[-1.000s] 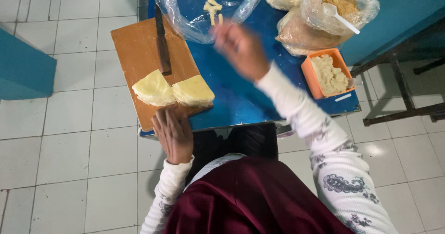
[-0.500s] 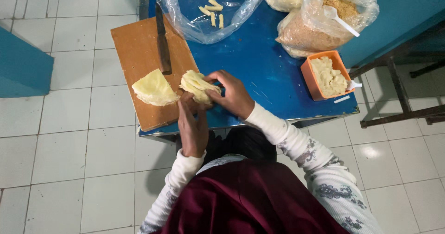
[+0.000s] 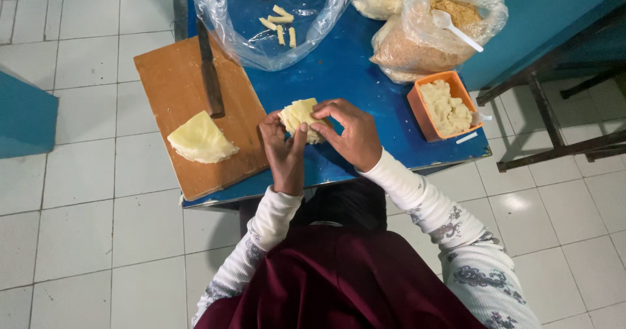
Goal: The person cuts a round yellow pancake into wedge pieces with a knife on a wooden board. They then place filling from an orange container onto the pieces using a spoon, fold the pieces over the filling by hand, and drop the folded rolls into a plastic bag on the table.
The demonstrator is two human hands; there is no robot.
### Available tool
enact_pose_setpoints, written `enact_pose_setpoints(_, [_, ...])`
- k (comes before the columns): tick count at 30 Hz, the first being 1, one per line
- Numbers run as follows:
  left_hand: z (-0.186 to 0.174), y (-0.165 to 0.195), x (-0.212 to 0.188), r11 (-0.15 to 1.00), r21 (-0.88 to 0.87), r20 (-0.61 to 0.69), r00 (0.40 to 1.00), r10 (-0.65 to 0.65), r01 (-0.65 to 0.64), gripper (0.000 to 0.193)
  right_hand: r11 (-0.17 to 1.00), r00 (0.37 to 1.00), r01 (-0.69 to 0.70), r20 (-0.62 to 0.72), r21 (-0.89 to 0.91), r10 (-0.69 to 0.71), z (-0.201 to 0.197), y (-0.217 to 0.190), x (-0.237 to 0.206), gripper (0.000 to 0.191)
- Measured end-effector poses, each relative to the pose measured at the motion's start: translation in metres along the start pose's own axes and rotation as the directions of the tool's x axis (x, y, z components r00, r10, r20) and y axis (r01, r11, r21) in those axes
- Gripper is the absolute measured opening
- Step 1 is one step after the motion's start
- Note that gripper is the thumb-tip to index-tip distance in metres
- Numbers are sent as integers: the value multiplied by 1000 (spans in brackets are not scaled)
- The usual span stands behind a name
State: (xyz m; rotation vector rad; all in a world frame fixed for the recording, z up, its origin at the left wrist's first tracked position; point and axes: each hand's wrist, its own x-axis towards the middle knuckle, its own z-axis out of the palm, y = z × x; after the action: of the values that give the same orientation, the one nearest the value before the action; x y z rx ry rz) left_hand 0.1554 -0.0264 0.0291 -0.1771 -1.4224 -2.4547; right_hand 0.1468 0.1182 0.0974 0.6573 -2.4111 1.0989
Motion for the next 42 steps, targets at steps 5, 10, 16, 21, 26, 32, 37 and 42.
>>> enact_pose_setpoints(5, [0, -8, 4, 994, 107, 31, 999, 35, -38, 42, 945, 991, -134, 61, 297, 121, 5, 22, -2, 10])
enact_pose_setpoints(10, [-7, -20, 7, 975, 206, 38, 996, 77, -83, 36, 635, 905, -423, 267, 646, 331, 10, 74, -5, 6])
enact_pose_setpoints(16, [-13, -18, 4, 1000, 30, 31, 1000, -2, 1, 37, 154, 760, -519, 372, 841, 533, 4, 135, -4, 10])
enact_pose_setpoints(21, [-22, -2, -1, 997, -40, 1, 997, -73, 73, 35, 853, 878, -387, -144, 350, 457, -4, 144, 17, 5])
enact_pose_setpoints(26, [-25, 8, 0, 994, -81, -35, 996, -79, 76, 32, 954, 985, 160, -23, -253, -171, 20, 112, 10, 11])
enact_pose_setpoints(32, [-23, 7, 1, 986, -128, -17, 994, -107, 103, 38, 999, 998, 38, 44, -4, -38, -9, 63, 21, 19])
enact_pose_setpoints(37, [-11, -2, 0, 986, -149, 66, 995, -69, 78, 42, 987, 985, 156, 65, 27, -158, -9, 7, 4, 30])
enact_pose_setpoints(42, [-7, -5, 0, 987, -99, 75, 990, -117, 124, 40, 997, 996, 28, 81, 65, -33, -5, 7, 4, 18])
